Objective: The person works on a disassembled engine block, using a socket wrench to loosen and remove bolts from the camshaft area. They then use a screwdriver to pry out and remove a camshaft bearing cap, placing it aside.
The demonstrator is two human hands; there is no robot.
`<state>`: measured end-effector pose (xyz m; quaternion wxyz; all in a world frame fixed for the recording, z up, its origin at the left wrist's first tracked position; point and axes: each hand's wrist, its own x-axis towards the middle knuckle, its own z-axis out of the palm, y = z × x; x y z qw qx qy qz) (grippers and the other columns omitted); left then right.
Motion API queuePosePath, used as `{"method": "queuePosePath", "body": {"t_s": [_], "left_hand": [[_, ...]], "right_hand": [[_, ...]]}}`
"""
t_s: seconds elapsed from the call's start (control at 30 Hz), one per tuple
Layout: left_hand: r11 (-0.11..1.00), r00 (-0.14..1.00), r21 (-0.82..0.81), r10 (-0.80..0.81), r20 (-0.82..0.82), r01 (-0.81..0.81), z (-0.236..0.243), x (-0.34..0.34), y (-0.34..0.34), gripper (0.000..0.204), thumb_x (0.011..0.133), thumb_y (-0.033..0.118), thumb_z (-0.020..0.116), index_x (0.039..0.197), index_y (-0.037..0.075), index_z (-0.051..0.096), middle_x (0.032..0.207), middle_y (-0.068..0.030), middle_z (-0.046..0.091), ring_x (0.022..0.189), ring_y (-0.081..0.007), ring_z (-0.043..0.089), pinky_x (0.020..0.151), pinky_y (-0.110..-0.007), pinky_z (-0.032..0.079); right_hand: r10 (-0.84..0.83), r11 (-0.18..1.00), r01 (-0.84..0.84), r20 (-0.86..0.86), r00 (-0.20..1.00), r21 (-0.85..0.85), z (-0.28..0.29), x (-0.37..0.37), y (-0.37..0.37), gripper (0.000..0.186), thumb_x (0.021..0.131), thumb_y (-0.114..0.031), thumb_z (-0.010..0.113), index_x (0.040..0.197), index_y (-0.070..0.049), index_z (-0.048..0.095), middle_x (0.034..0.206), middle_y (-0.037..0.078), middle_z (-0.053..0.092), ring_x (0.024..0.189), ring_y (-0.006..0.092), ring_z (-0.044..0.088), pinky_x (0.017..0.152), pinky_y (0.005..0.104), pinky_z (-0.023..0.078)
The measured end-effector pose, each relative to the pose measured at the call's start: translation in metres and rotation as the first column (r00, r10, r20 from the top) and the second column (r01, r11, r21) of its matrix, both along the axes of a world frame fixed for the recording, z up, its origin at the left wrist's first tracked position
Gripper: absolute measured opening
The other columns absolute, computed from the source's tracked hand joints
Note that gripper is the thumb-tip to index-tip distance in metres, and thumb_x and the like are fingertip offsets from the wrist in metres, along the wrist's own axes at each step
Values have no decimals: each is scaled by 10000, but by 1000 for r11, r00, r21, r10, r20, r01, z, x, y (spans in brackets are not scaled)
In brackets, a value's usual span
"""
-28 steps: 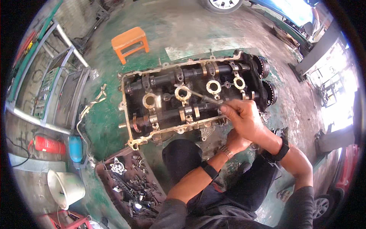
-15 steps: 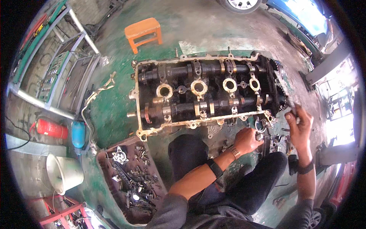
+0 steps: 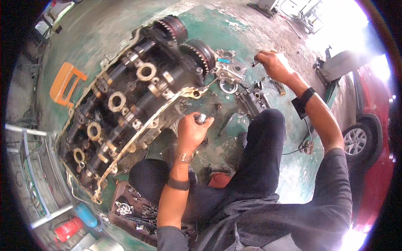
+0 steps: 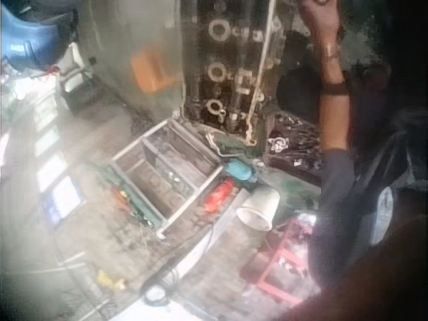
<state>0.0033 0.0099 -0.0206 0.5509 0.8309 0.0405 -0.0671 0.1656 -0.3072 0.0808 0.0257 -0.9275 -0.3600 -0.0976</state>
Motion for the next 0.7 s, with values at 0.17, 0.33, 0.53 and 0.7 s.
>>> {"method": "queuePosePath", "body": {"t_s": [0.17,0.33,0.53,0.7], "left_hand": [[1000,997,14,14,-70,-13,-11,7,-11,332,771,315,820,794,10,692,672,-114,676,603,-191,637,591,-375,490],[1000,995,21,3,-95,-1,-17,10,-24,340,745,341,815,770,22,701,700,-151,691,645,-274,687,598,-403,504],[997,999,67,38,-23,-36,-10,13,-27,341,740,333,821,762,35,657,696,-151,635,670,-296,637,641,-417,486],[997,997,-24,76,-30,-76,-3,13,-26,354,749,348,806,786,24,668,748,-186,661,727,-361,666,685,-461,506]], "right_hand": [[-61,997,56,-115,991,-50,-110,35,-44,165,734,-31,604,892,-71,628,950,143,617,937,356,600,835,449,465],[-93,986,52,-260,961,-159,-209,52,-65,218,678,-10,598,869,-72,683,941,152,635,967,370,590,835,464,484],[-230,937,89,-405,885,-339,-265,58,-76,164,780,-54,620,920,-66,704,987,206,683,954,409,652,810,487,517],[-291,924,358,-360,886,135,-239,94,-92,291,870,-76,638,1150,-2,667,1135,207,684,1042,332,661,907,377,509]]}}
